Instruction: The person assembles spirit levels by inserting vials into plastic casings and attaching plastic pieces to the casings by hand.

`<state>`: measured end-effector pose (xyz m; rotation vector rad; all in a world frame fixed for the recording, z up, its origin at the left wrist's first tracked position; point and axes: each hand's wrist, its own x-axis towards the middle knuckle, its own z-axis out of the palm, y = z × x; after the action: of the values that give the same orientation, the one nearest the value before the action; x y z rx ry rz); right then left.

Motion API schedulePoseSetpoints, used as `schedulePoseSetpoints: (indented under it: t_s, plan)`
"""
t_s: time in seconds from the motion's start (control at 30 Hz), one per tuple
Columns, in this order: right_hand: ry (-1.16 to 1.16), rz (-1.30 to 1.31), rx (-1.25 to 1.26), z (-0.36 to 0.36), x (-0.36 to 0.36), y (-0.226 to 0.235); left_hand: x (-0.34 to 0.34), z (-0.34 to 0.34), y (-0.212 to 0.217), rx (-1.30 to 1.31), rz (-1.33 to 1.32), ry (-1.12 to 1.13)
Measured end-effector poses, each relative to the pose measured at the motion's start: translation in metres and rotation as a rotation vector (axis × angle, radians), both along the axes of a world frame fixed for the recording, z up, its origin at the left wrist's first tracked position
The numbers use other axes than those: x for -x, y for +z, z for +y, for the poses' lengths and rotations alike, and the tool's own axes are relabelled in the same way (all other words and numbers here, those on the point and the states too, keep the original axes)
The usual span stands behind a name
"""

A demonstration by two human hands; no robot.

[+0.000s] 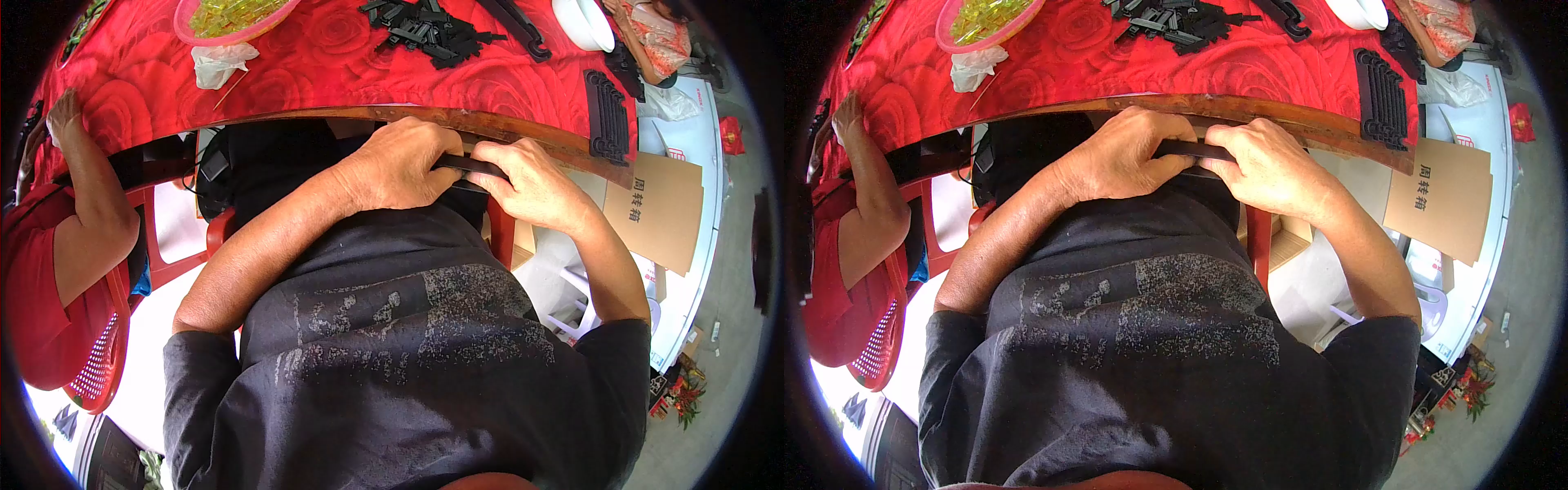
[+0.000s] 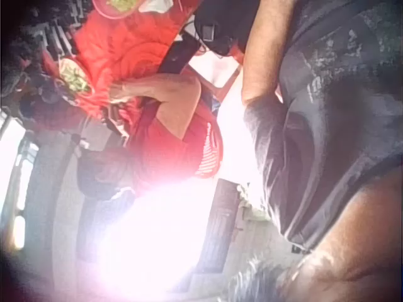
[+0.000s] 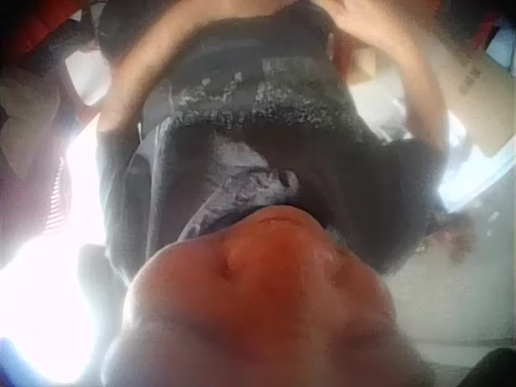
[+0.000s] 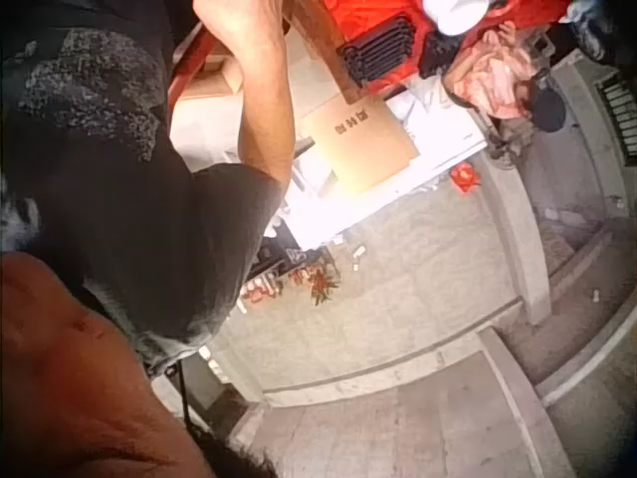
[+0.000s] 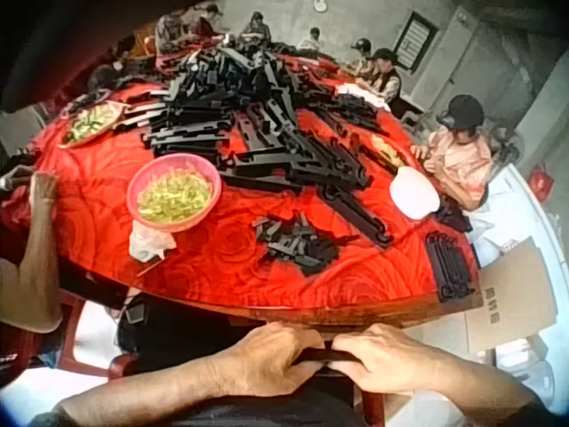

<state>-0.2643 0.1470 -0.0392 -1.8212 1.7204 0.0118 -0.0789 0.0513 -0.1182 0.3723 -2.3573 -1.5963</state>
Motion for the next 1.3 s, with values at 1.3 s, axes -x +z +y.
schedulePoseSetpoints:
  t_s: [1.3]
  plan:
    - [-0.154, -0.209, -0.197, -0.01, 0.017, 0.014, 0.008, 0.008, -0.01, 0.099, 0.066, 0.003]
